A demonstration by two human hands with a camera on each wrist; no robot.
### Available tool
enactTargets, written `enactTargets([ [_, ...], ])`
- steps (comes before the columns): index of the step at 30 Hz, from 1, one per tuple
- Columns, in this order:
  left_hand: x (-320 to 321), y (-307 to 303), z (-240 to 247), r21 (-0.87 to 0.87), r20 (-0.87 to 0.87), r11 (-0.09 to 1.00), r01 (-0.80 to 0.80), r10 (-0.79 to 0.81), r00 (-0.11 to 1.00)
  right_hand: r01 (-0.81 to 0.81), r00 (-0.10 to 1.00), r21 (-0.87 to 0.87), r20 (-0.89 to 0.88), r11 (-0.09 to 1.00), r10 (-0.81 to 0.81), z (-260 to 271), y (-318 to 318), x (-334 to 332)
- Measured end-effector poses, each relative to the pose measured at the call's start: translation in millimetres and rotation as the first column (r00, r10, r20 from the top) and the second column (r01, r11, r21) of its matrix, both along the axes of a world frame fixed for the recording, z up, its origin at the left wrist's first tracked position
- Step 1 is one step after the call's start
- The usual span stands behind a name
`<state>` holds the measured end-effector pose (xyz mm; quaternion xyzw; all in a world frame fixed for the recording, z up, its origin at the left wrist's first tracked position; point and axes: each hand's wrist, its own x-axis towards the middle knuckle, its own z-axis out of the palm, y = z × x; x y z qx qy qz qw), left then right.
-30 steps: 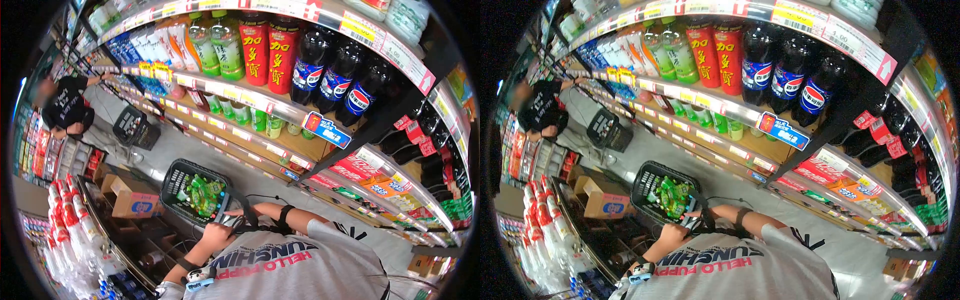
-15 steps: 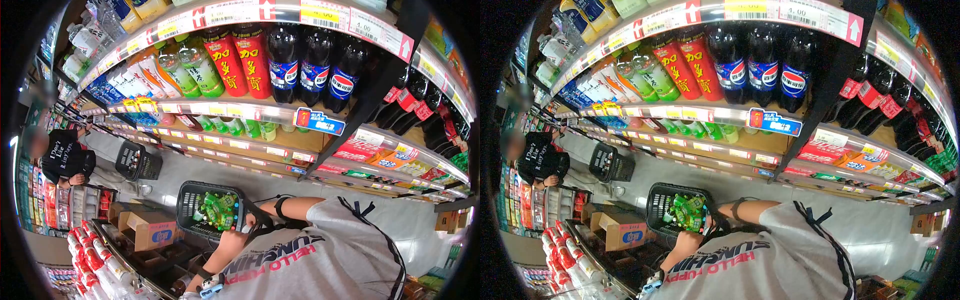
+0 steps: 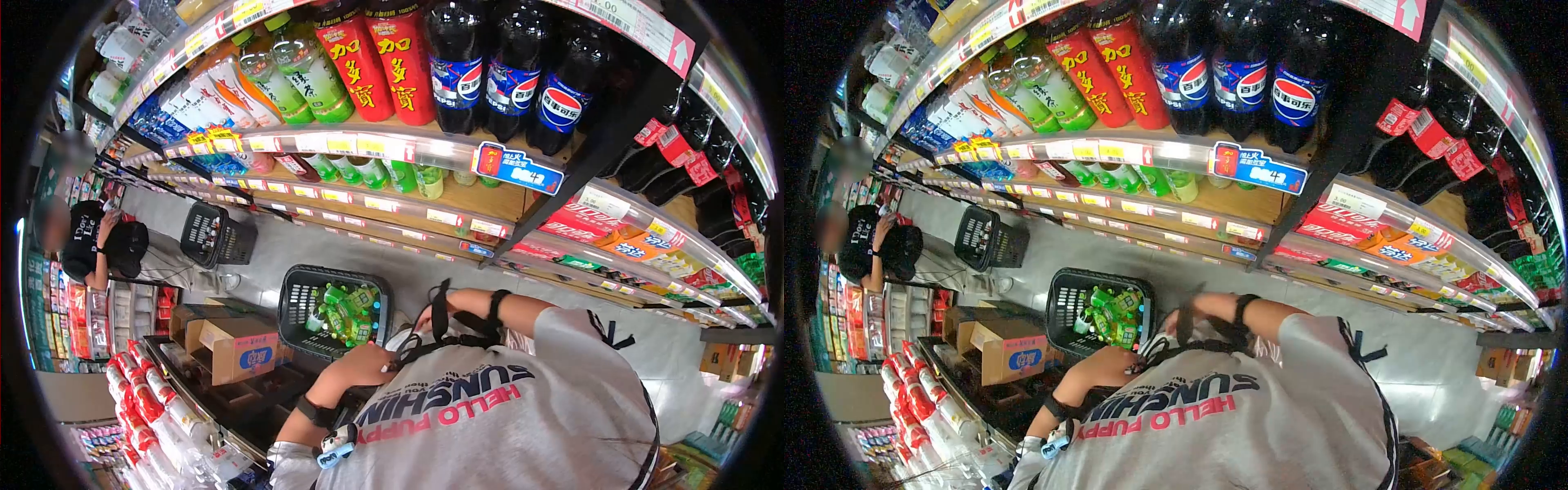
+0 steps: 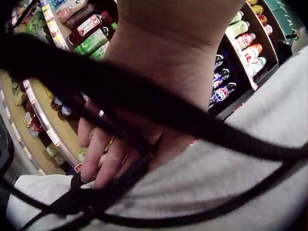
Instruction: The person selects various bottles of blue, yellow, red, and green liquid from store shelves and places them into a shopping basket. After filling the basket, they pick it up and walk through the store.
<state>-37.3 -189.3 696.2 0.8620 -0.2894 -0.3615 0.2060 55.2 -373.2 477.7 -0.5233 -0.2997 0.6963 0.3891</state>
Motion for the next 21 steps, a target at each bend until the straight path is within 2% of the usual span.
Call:
enactTargets([
  [1, 9, 7, 6, -0.081, -0.184, 0.997, 0.009, -0.023, 0.983, -0.01, 0.99, 0.098, 0.141, 0.995, -0.004, -20, -24, 7],
  [2, 20, 14, 9, -0.141, -0.436, 0.989, -0.048, -0.018, 0.9, -0.026, 0.957, 0.184, 0.288, 0.983, -0.029, -38, -48, 13],
  [3, 34, 19, 12, -0.217, -0.481, 0.976, -0.032, -0.079, 0.873, -0.065, 0.933, 0.063, 0.357, 0.996, 0.038, -18, -69, 22],
  [4, 48, 23, 16, -0.292, -0.524, 0.956, -0.022, -0.141, 0.84, 0.007, 0.969, 0.035, 0.247, 0.999, -0.016, 4, -85, 24],
  [5, 62, 27, 19, -0.263, -0.48, 0.963, -0.056, -0.081, 0.874, 0.077, 0.988, -0.001, 0.138, 0.997, -0.076, 22, -99, 29],
  [6, 76, 29, 21, -0.237, -0.432, 0.967, -0.091, -0.021, 0.902, 0.181, 0.979, -0.074, 0.109, 0.981, -0.172, 31, -117, 38],
  [7, 93, 32, 6, -0.172, -0.239, 0.983, -0.06, 0.017, 0.971, 0.279, 0.959, -0.149, 0.086, 0.949, -0.269, 36, -131, 50],
  [8, 111, 28, 0, -0.237, -0.3, 0.942, -0.236, 0.16, 0.94, 0.296, 0.932, -0.05, 0.231, 0.954, -0.278, 27, -139, 67],
  [9, 133, 24, -2, -0.237, -0.447, 0.891, -0.388, 0.254, 0.858, 0.298, 0.883, 0.05, 0.366, 0.953, -0.296, 19, -143, 83],
  [10, 155, 19, -18, -0.313, -0.32, 0.85, -0.424, 0.326, 0.889, 0.501, 0.757, 0.06, 0.454, 0.864, -0.47, 30, -139, 93],
  [11, 174, 9, -34, -0.392, -0.193, 0.806, -0.443, 0.399, 0.897, 0.58, 0.644, 0.149, 0.518, 0.801, -0.563, -9, -133, 116],
  [12, 194, -6, -37, -0.376, -0.213, 0.773, -0.511, 0.464, 0.86, 0.699, 0.48, 0.163, 0.615, 0.696, -0.626, 61, -115, 115],
  [13, 211, -23, -39, -0.359, -0.229, 0.736, -0.574, 0.527, 0.819, 0.686, 0.316, 0.296, 0.702, 0.665, -0.639, 93, -104, 120],
  [15, 236, -50, -49, -0.442, -0.2, 0.646, -0.622, 0.605, 0.771, 0.735, 0.059, 0.473, 0.67, 0.486, -0.74, 141, -80, 127],
  [17, 255, -74, -53, -0.441, -0.276, 0.558, -0.703, 0.661, 0.698, 0.659, -0.195, 0.607, 0.708, 0.445, -0.678, 153, -60, 149],
  [20, 274, -90, -63, -0.409, -0.439, 0.38, -0.83, 0.715, 0.544, 0.789, -0.163, 0.37, 0.895, 0.49, -0.415, 178, -36, 169],
  [21, 279, -91, -70, -0.388, -0.498, 0.311, -0.868, 0.721, 0.481, 0.775, -0.202, 0.389, 0.899, 0.498, -0.389, 174, -35, 175],
])
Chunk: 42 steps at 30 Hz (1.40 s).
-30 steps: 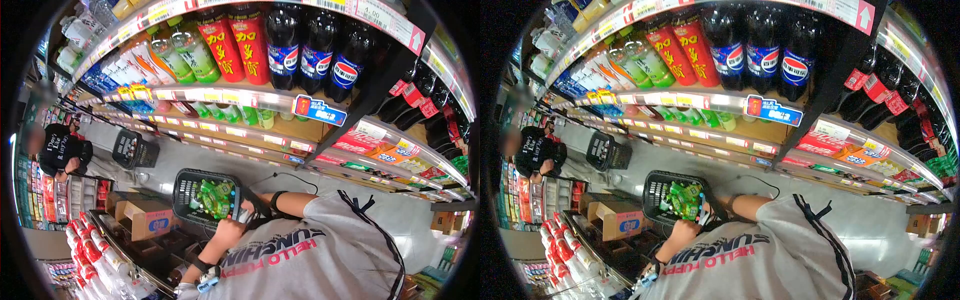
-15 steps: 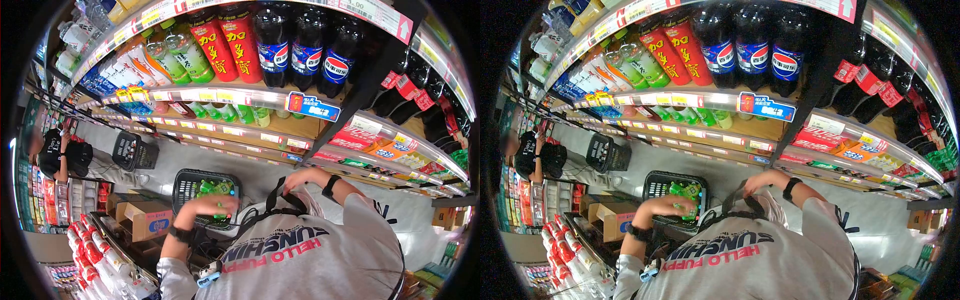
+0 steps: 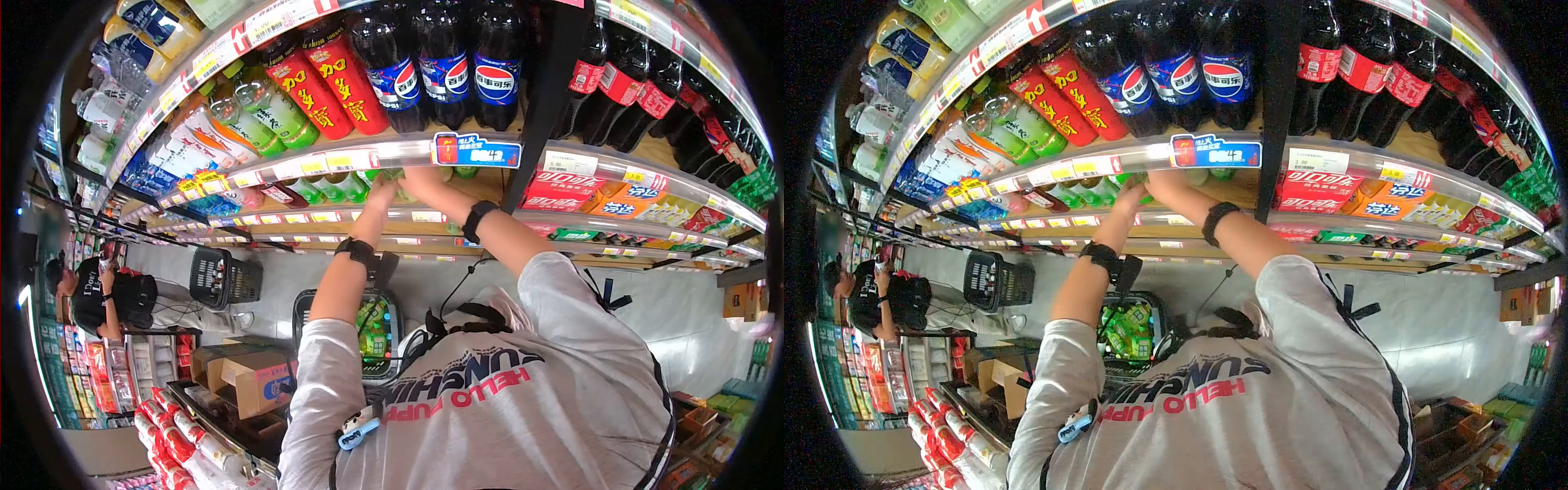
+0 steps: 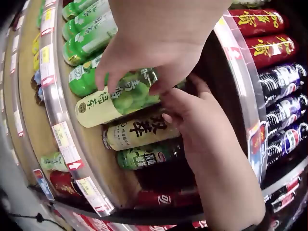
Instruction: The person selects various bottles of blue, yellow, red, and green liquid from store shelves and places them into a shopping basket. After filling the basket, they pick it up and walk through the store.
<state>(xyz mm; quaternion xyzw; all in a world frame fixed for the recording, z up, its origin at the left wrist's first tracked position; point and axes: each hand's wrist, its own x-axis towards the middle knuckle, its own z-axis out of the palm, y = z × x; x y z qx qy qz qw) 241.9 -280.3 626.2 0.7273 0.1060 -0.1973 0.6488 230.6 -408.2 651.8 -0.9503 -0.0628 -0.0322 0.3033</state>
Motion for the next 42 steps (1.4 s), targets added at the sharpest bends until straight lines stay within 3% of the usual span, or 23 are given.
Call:
enactTargets([
  [3, 11, 7, -36, 0.059, 0.108, 0.998, 0.038, -0.044, 0.993, -0.001, 0.995, -0.008, 0.098, 1.0, 0.001, -9, 3, 15],
  [4, -10, -3, -7, 0.012, 0.07, 1.0, -0.001, 0.001, 0.998, -0.011, 0.994, 0.038, 0.108, 0.999, 0.007, -6, 2, 15],
  [5, -14, 0, -9, -0.071, 0.042, 0.997, 0.007, -0.004, 0.999, -0.024, 0.993, 0.084, 0.117, 0.996, 0.014, -5, 2, 14],
  [6, -14, 3, -13, -0.155, 0.016, 0.988, 0.012, -0.01, 1.0, -0.01, 0.968, 0.15, 0.25, 0.989, -0.028, -6, 1, 9],
  [7, -16, 5, -12, -0.239, -0.008, 0.971, 0.013, -0.015, 1.0, -0.015, 0.956, 0.118, 0.292, 0.993, -0.02, -2, 0, 1],
  [8, -22, 4, -12, -0.404, -0.05, 0.911, -0.083, 0.069, 0.996, -0.02, 0.943, 0.085, 0.333, 0.996, -0.009, 3, -2, -8],
  [9, -28, 4, -10, -0.464, -0.087, 0.883, -0.072, 0.035, 0.996, -0.025, 0.928, 0.052, 0.371, 0.998, 0.004, 7, -3, -16],
  [10, -33, 5, -10, -0.523, -0.122, 0.85, -0.065, 0.0, 0.993, -0.004, 0.982, 0.014, 0.191, 1.0, 0.001, 7, -3, -22],
  [11, -37, 4, -11, -0.581, -0.155, 0.811, -0.062, -0.036, 0.987, 0.0, 0.982, 0.024, 0.187, 1.0, -0.005, 9, -4, -31],
  [12, -38, 2, -19, -0.613, -0.307, 0.759, -0.22, 0.028, 0.951, 0.003, 0.984, 0.033, 0.18, 0.999, -0.009, 11, -5, -41],
  [16, -52, -7, -19, -0.702, -0.352, 0.666, -0.252, -0.016, 0.936, -0.063, 0.989, 0.069, 0.135, 0.996, 0.053, 7, -15, -68],
  [17, -53, -9, -24, -0.71, -0.336, 0.661, -0.244, -0.013, 0.942, -0.092, 0.991, 0.079, 0.104, 0.993, 0.083, 6, -18, -74],
  [19, -58, -18, -25, -0.728, -0.301, 0.648, -0.225, -0.006, 0.954, -0.196, 0.963, 0.089, 0.205, 0.977, 0.175, -4, -26, -86],
  [20, -59, -22, -36, -0.682, -0.283, 0.702, -0.207, 0.008, 0.959, -0.249, 0.941, 0.088, 0.258, 0.964, 0.22, -7, -29, -90],
  [23, -87, -34, -13, -0.707, -0.225, 0.674, -0.213, 0.071, 0.972, -0.318, 0.919, -0.023, 0.237, 0.948, 0.314, 14, -36, -106],
  [27, -128, -26, 14, -0.765, -0.135, 0.634, -0.113, 0.013, 0.991, -0.427, 0.875, -0.064, 0.222, 0.902, 0.43, 36, -34, -135],
  [28, -137, -20, 8, -0.784, -0.154, 0.61, -0.115, -0.012, 0.988, -0.466, 0.858, -0.082, 0.202, 0.881, 0.473, 33, -32, -141],
  [30, -155, -9, -8, -0.737, -0.191, 0.661, -0.141, -0.004, 0.981, -0.555, 0.81, -0.11, 0.155, 0.825, 0.565, 27, -24, -150],
  [32, -175, 3, -8, -0.674, -0.276, 0.702, -0.228, 0.047, 0.96, -0.625, 0.78, -0.03, 0.023, 0.78, 0.625, 16, -13, -154],
  [35, -204, 26, -55, -0.686, -0.366, 0.609, -0.398, 0.183, 0.912, -0.672, 0.709, 0.154, -0.148, 0.724, 0.69, -13, 12, -164],
  [37, -221, 44, -76, -0.6, -0.45, 0.609, -0.518, 0.278, 0.849, -0.667, 0.644, 0.293, -0.235, 0.685, 0.728, -39, 30, -166],
  [39, -241, 63, -120, -0.525, -0.535, 0.587, -0.616, 0.335, 0.775, -0.688, 0.511, 0.346, -0.391, 0.637, 0.765, -70, 53, -168],
  [42, -266, 100, -165, -0.42, -0.593, 0.574, -0.703, 0.413, 0.691, -0.675, 0.294, 0.374, -0.654, 0.636, 0.697, -92, 103, -167],
])
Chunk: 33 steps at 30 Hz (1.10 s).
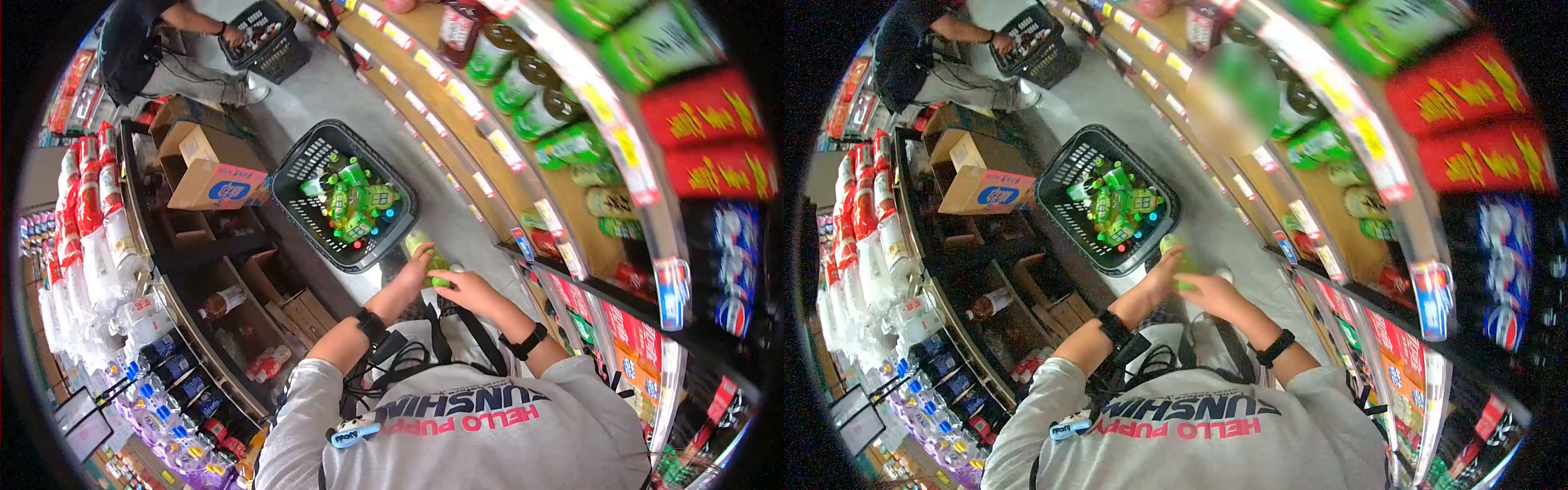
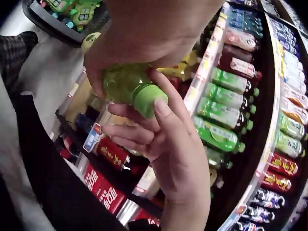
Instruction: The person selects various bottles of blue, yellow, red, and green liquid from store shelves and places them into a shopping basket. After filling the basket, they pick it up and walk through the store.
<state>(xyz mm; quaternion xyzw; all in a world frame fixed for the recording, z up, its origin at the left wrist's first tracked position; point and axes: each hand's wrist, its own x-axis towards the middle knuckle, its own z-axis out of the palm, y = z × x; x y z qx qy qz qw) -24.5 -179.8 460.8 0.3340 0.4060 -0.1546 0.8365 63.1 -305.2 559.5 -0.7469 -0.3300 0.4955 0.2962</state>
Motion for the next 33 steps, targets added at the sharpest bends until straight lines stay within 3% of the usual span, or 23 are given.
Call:
enactTargets([
  [3, -5, 44, -27, 0.005, -0.052, 0.997, -0.081, 0.081, 0.995, 0.073, 0.96, 0.144, -0.279, 0.987, -0.03, -77, 48, -9],
  [4, -6, 61, -37, 0.018, -0.045, 0.995, -0.098, 0.099, 0.994, 0.132, 0.888, -0.023, -0.441, 0.991, -0.129, -89, 68, -8],
  [7, -1, 120, -64, 0.042, -0.095, 0.994, -0.106, 0.109, 0.989, 0.116, 0.916, -0.091, -0.375, 0.989, -0.142, -116, 134, -1],
  [8, 2, 139, -70, 0.052, -0.121, 0.99, -0.133, 0.139, 0.983, 0.135, 0.976, 0.049, -0.178, 0.99, -0.124, -137, 151, -4],
  [13, 20, 234, -120, -0.056, -0.115, 0.949, -0.309, 0.301, 0.947, 0.094, 0.989, -0.095, -0.103, 0.991, -0.104, -164, 268, 22],
  [15, 23, 261, -150, 0.066, -0.138, 0.938, -0.34, 0.346, 0.928, 0.095, 0.993, -0.088, -0.055, 0.992, -0.1, -185, 307, 26],
  [16, 21, 275, -169, 0.084, -0.127, 0.931, -0.356, 0.364, 0.923, 0.07, 0.993, -0.175, -0.078, 0.982, -0.085, -189, 328, 32],
  [17, 19, 288, -187, 0.102, -0.115, 0.923, -0.372, 0.382, 0.917, 0.103, 0.992, -0.111, -0.056, 0.988, -0.11, -207, 339, 33],
  [18, 26, 301, -175, 0.209, -0.24, 0.931, -0.298, 0.345, 0.907, 0.136, 0.99, -0.044, -0.037, 0.99, -0.138, -235, 349, 30],
  [20, 22, 315, -189, 0.278, -0.207, 0.913, -0.299, 0.362, 0.909, 0.192, 0.981, 0.057, -0.04, 0.98, -0.19, -267, 369, 30],
  [23, 6, 322, -201, 0.282, -0.125, 0.89, -0.357, 0.403, 0.907, 0.166, 0.986, 0.079, 0.007, 0.983, -0.168, -300, 396, 34],
  [24, 4, 322, -196, 0.286, -0.147, 0.888, -0.361, 0.413, 0.899, 0.207, 0.975, 0.054, -0.09, 0.977, -0.201, -320, 401, 33],
  [27, -15, 316, -198, 0.247, -0.246, 0.899, -0.361, 0.418, 0.874, 0.065, 0.997, -0.045, 0.033, 0.997, -0.064, -351, 422, 36],
  [30, -36, 307, -201, 0.173, -0.317, 0.919, -0.355, 0.393, 0.863, -0.16, 0.982, -0.228, 0.058, 0.96, 0.177, -355, 434, 43],
  [33, -51, 302, -190, 0.153, -0.34, 0.928, -0.34, 0.372, 0.864, -0.206, 0.956, -0.277, 0.146, 0.939, 0.253, -380, 429, 36],
])
